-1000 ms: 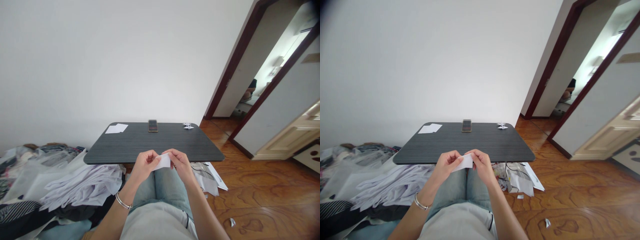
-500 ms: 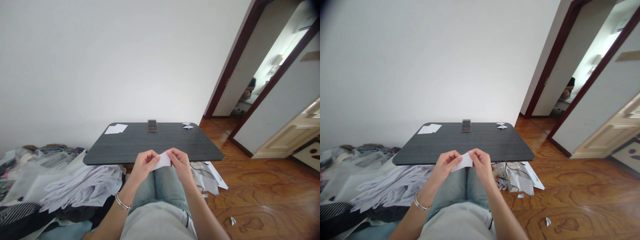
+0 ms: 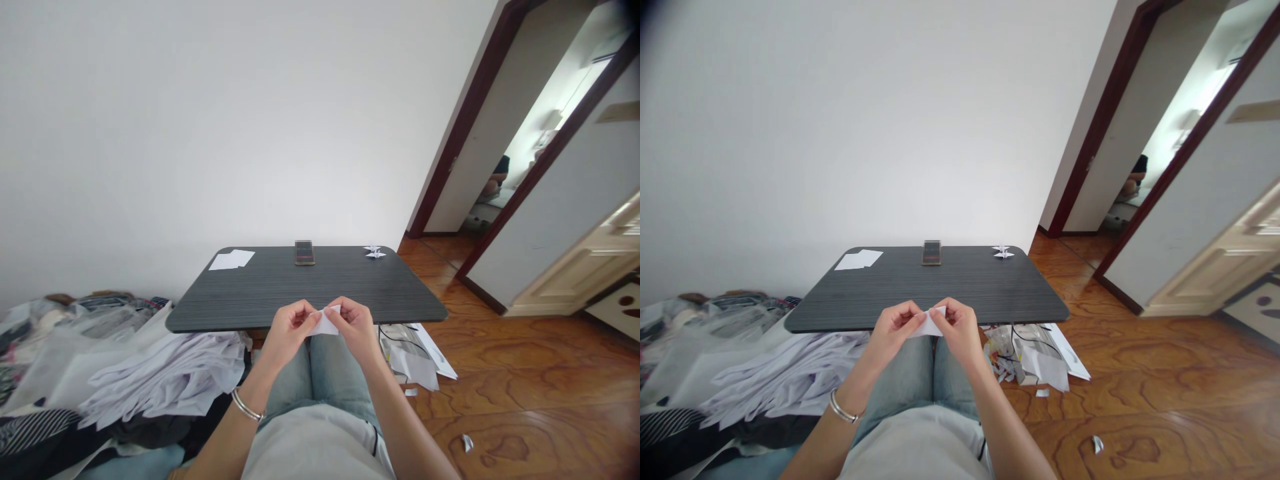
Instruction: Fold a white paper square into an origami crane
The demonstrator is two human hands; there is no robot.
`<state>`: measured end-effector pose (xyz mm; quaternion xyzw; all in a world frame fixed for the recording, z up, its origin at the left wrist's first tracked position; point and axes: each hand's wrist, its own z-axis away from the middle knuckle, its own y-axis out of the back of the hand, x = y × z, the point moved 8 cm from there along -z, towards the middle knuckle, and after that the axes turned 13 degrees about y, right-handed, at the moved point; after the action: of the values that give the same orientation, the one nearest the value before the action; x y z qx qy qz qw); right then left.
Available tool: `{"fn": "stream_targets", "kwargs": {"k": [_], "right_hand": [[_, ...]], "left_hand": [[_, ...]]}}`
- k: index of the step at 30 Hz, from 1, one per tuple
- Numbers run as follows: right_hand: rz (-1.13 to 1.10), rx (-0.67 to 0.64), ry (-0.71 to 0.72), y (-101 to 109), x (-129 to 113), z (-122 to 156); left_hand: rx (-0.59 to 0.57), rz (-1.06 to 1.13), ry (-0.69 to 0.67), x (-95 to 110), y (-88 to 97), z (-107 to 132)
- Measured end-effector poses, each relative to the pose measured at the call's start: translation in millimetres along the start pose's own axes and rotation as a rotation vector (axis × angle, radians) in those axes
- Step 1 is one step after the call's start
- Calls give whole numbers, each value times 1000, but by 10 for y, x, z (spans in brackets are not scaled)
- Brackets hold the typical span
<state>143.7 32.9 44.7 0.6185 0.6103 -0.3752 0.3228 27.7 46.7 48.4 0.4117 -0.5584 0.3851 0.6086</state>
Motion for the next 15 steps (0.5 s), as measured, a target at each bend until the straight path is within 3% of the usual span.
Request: {"fn": "stream_targets", "kwargs": {"k": [15], "right_hand": [[164, -118, 37, 18, -9, -7]], "left_hand": [[41, -35, -36, 62, 69, 10]]}}
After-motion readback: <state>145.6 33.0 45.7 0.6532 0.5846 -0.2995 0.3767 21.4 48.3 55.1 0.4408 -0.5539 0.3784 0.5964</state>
